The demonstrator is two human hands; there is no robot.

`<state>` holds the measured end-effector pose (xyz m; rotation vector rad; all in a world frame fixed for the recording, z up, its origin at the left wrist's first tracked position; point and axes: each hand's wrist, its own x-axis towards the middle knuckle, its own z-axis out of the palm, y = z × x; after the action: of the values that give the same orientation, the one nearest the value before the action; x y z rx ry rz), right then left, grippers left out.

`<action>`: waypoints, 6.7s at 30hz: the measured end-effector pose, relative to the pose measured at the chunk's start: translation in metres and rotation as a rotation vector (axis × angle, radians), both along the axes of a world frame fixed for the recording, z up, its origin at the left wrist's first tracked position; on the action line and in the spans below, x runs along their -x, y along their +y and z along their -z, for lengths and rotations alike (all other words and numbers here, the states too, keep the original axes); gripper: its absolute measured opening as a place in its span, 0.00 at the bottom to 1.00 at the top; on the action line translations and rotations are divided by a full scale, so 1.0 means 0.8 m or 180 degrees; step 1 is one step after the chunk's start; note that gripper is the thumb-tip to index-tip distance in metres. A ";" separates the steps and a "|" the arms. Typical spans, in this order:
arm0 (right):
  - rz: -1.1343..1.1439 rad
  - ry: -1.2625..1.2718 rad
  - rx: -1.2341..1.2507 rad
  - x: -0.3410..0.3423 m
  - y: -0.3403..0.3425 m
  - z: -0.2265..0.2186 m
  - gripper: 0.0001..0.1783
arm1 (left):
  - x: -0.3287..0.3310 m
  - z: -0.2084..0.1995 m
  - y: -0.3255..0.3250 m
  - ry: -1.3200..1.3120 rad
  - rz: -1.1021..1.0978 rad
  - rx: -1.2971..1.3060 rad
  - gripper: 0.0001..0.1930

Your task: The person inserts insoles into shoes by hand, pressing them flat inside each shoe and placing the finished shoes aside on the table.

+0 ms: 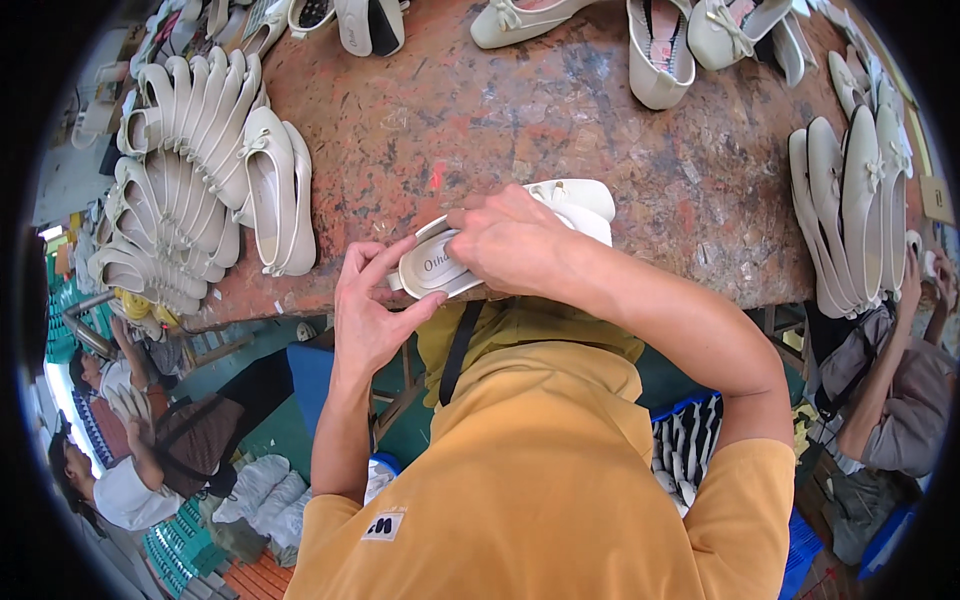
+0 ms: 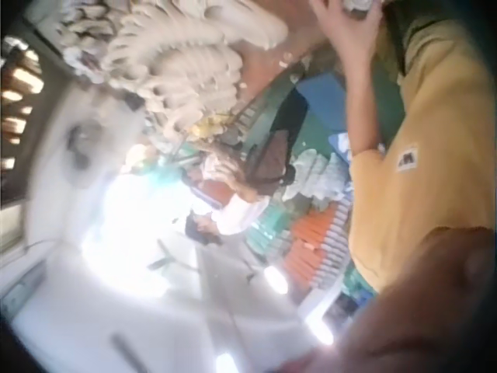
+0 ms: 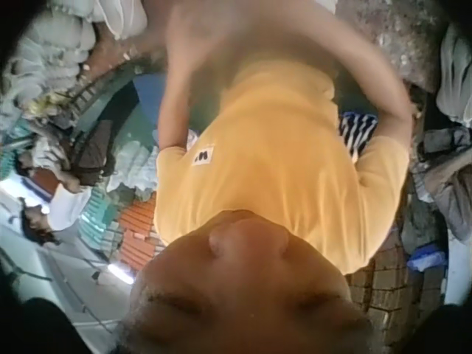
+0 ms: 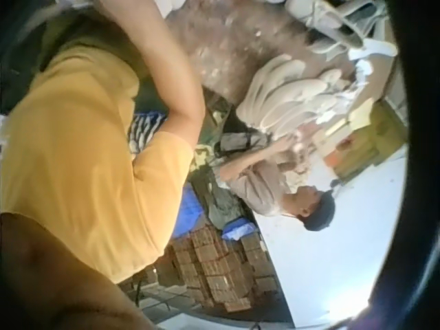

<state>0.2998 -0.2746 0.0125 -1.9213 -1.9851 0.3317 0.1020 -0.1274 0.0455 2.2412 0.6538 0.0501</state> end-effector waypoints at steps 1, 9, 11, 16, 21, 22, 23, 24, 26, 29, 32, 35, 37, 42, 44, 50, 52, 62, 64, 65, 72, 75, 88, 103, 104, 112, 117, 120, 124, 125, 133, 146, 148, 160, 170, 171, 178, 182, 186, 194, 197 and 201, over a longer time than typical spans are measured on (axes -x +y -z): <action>0.0022 0.0003 0.0014 0.000 -0.001 0.001 0.10 | -0.004 -0.003 -0.003 -0.0041 -0.0025 -0.0030 0.32; 0.0216 -0.0583 0.0026 0.004 -0.009 -0.006 0.18 | 0.001 0.003 -0.030 0.0972 0.1172 -0.2030 0.25; 0.0484 -0.0706 0.0230 -0.010 -0.027 -0.033 0.21 | 0.007 0.020 -0.017 0.0944 0.1493 -0.2171 0.25; 0.1201 -0.0911 0.0665 0.009 -0.035 -0.030 0.28 | -0.018 0.008 -0.010 0.0718 0.2030 -0.2587 0.29; 0.1607 -0.0307 0.0132 0.011 -0.051 -0.037 0.25 | -0.027 0.038 -0.011 0.0245 0.2302 -0.2117 0.42; 0.2139 0.0366 -0.0207 0.011 -0.062 -0.037 0.24 | -0.025 0.041 -0.010 0.0251 0.2251 -0.2109 0.42; 0.2092 0.0376 -0.0209 0.007 -0.078 -0.030 0.24 | -0.022 0.041 -0.011 0.0422 0.2280 -0.2254 0.42; 0.3047 0.1815 -0.0089 -0.004 -0.104 -0.027 0.24 | -0.027 0.038 -0.013 0.0498 0.2330 -0.2392 0.42; 0.3388 0.2609 -0.0211 0.031 -0.118 0.000 0.25 | -0.035 0.035 -0.016 0.0470 0.2334 -0.2431 0.39; 0.1705 -0.0242 -0.0552 0.094 -0.047 -0.002 0.20 | -0.043 0.031 -0.011 0.0422 0.2521 -0.2302 0.30; 0.1782 -0.0533 0.0140 0.069 -0.048 0.002 0.14 | -0.029 0.037 0.018 -0.0534 0.2336 -0.1034 0.30; 0.1264 -0.0379 0.0186 0.050 -0.058 -0.010 0.12 | -0.020 0.016 0.024 -0.0559 0.2678 -0.1281 0.45; 0.1054 -0.0094 0.0318 0.021 -0.077 -0.029 0.23 | -0.020 0.014 0.017 -0.0002 0.3043 -0.2075 0.53; 0.1260 0.0226 -0.0224 -0.026 -0.134 0.039 0.60 | -0.097 0.053 -0.044 0.0404 0.3599 -0.2351 0.54; 0.1465 0.0857 -0.0363 -0.029 -0.133 0.057 0.62 | -0.109 0.060 -0.045 -0.0049 0.3556 -0.2429 0.52; 0.1402 0.0692 -0.0366 -0.031 -0.123 0.055 0.64 | -0.114 0.062 -0.028 -0.0540 0.3573 -0.2392 0.47; 0.1413 0.0811 -0.0365 -0.039 -0.131 0.064 0.65 | -0.126 0.040 -0.040 -0.0055 0.3785 -0.2542 0.49; 0.0671 -0.0807 0.0139 -0.038 -0.104 -0.029 0.27 | -0.046 -0.063 0.016 -0.1428 0.1076 -0.0141 0.42; 0.0592 -0.1461 0.1776 -0.035 -0.083 -0.086 0.24 | -0.059 -0.078 -0.020 -0.2092 0.1016 -0.0228 0.40; 0.0543 -0.1495 0.1771 -0.035 -0.083 -0.093 0.24 | -0.081 -0.081 -0.031 -0.2394 0.1422 -0.0380 0.39; -0.0409 -0.2085 0.3459 -0.028 -0.011 -0.121 0.29 | -0.050 -0.048 0.011 -0.1970 0.1598 -0.1012 0.40; -0.0957 0.0160 0.0843 -0.103 0.062 -0.117 0.25 | 0.016 0.063 0.055 -0.1057 0.1270 -0.0663 0.32; 0.0022 -0.1344 0.0509 -0.243 0.741 -0.048 0.33 | 0.075 -0.014 0.190 0.0017 -0.0769 -0.2128 0.12; 0.0359 -0.1599 0.1816 -0.292 0.738 -0.030 0.55 | 0.052 0.060 0.196 -0.0919 -0.1668 -0.1558 0.13; 0.0348 -0.1970 0.1851 -0.291 0.710 -0.021 0.53 | 0.055 0.069 0.199 -0.1177 -0.1651 -0.1531 0.14; 0.0387 -0.2551 0.1972 -0.282 0.373 -0.019 0.47 | 0.033 0.076 0.182 -0.1420 -0.1951 -0.1823 0.14; 0.0173 -0.2318 0.2489 -0.224 0.303 -0.038 0.48 | 0.036 0.067 0.178 -0.1187 -0.2095 -0.1908 0.15; 0.0880 -0.1987 0.1450 -0.210 0.305 -0.002 0.49 | 0.035 0.061 0.175 -0.0820 -0.2079 -0.1883 0.17; 0.1267 -0.2076 0.0440 -0.194 0.302 0.049 0.32 | -0.011 0.014 0.141 -0.0204 -0.1954 -0.3233 0.26; 0.1202 -0.2001 0.0896 -0.181 0.306 0.048 0.28 | -0.027 0.009 0.142 -0.0691 -0.1641 -0.3131 0.29; 0.1003 -0.0206 -0.0130 -0.060 0.151 -0.029 0.38 | -0.282 0.046 0.354 0.0370 -0.1114 -0.2355 0.40; 0.3351 0.3183 -0.2025 -0.010 -0.164 -0.023 0.22 | -0.155 0.067 0.008 -0.0172 0.0034 0.0605 0.43; 0.3357 0.3730 -0.2752 -0.025 -0.133 -0.058 0.20 | -0.127 0.032 -0.023 -0.0276 0.0524 0.1016 0.50; 0.1821 0.2587 -0.0327 -0.077 -0.095 -0.037 0.16 | -0.041 0.071 0.087 -0.0588 0.1615 -0.0306 0.28; 0.0310 0.0657 0.0319 -0.041 -0.001 -0.033 0.15 | -0.014 0.008 0.024 -0.0535 0.0049 -0.0192 0.32; 0.0303 0.0687 0.0326 -0.039 0.003 -0.030 0.15 | -0.015 0.005 0.023 -0.0255 -0.0080 -0.0119 0.32; 0.0130 0.0158 0.0374 -0.027 0.017 -0.012 0.09 | -0.022 0.010 0.026 -0.0234 -0.0027 -0.0073 0.30; 0.0049 -0.0220 0.0340 -0.020 0.022 -0.003 0.07 | -0.019 0.007 0.023 -0.0354 -0.0057 -0.0071 0.28; 0.0006 -0.0328 0.0418 -0.013 0.022 -0.003 0.09 | -0.023 0.004 0.011 -0.0050 0.1161 -0.1653 0.22; 0.1166 -0.0893 0.0949 -0.020 -0.009 -0.040 0.29 | -0.032 0.016 0.032 0.0273 0.2126 -0.2267 0.23; 0.1121 -0.0919 0.1092 -0.022 -0.003 -0.032 0.29 | -0.056 0.025 0.015 -0.0217 0.2282 -0.2055 0.34; 0.1058 -0.0759 0.0051 -0.020 -0.034 -0.044 0.28 | -0.054 0.030 0.015 0.0393 0.2299 -0.2230 0.41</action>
<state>0.3161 -0.3019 0.0473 -2.3463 -1.7540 0.0311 0.1455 -0.1154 0.0212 3.0474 -0.1947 -0.2585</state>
